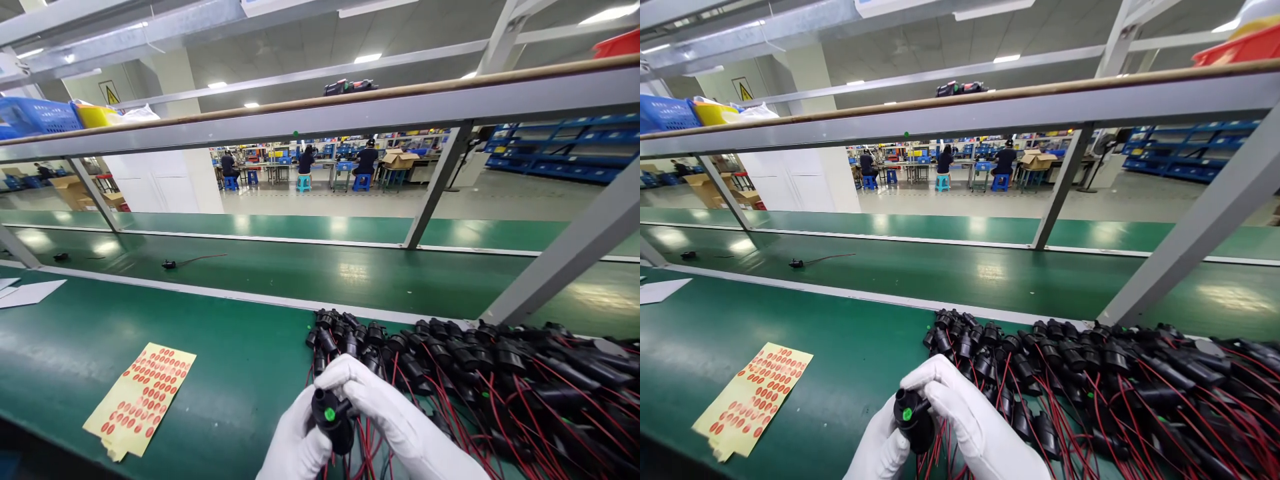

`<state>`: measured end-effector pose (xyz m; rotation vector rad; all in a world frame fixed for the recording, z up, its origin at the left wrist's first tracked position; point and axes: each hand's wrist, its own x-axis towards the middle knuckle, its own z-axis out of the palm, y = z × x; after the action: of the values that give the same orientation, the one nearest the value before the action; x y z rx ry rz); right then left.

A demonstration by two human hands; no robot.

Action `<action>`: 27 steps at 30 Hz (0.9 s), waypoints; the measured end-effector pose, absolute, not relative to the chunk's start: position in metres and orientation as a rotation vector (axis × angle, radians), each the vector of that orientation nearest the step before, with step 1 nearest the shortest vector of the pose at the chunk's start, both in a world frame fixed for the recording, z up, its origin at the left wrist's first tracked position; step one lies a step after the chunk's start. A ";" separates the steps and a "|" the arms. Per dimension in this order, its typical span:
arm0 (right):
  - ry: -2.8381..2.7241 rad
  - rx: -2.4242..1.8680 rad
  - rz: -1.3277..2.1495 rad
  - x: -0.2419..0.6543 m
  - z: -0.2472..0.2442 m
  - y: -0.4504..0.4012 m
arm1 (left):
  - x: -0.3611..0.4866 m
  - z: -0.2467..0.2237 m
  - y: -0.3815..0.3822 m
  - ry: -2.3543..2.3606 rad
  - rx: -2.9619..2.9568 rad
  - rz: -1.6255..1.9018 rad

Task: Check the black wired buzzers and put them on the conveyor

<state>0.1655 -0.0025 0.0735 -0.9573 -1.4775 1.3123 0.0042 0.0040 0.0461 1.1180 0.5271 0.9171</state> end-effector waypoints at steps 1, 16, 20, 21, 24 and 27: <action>-1.493 -0.994 1.260 0.166 0.073 -0.004 | 0.004 0.045 0.004 0.579 1.147 0.928; -1.540 -1.030 1.194 0.169 0.068 0.006 | -0.003 0.024 -0.007 1.101 1.839 1.638; -1.417 -0.980 1.469 0.155 0.057 0.013 | -0.006 0.036 0.003 0.937 1.318 1.143; -1.431 -1.032 1.502 0.150 0.058 0.015 | -0.006 0.036 0.007 0.882 1.240 1.080; -1.633 -1.200 1.319 0.144 0.075 0.035 | -0.007 0.029 0.018 0.912 1.176 1.106; -1.870 -1.437 0.399 0.159 0.113 0.089 | -0.019 0.018 0.030 1.207 1.194 1.328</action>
<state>0.1590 0.0888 0.1125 -1.4367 -1.8700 0.3989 -0.0192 0.0299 0.0177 1.1941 1.2066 1.3280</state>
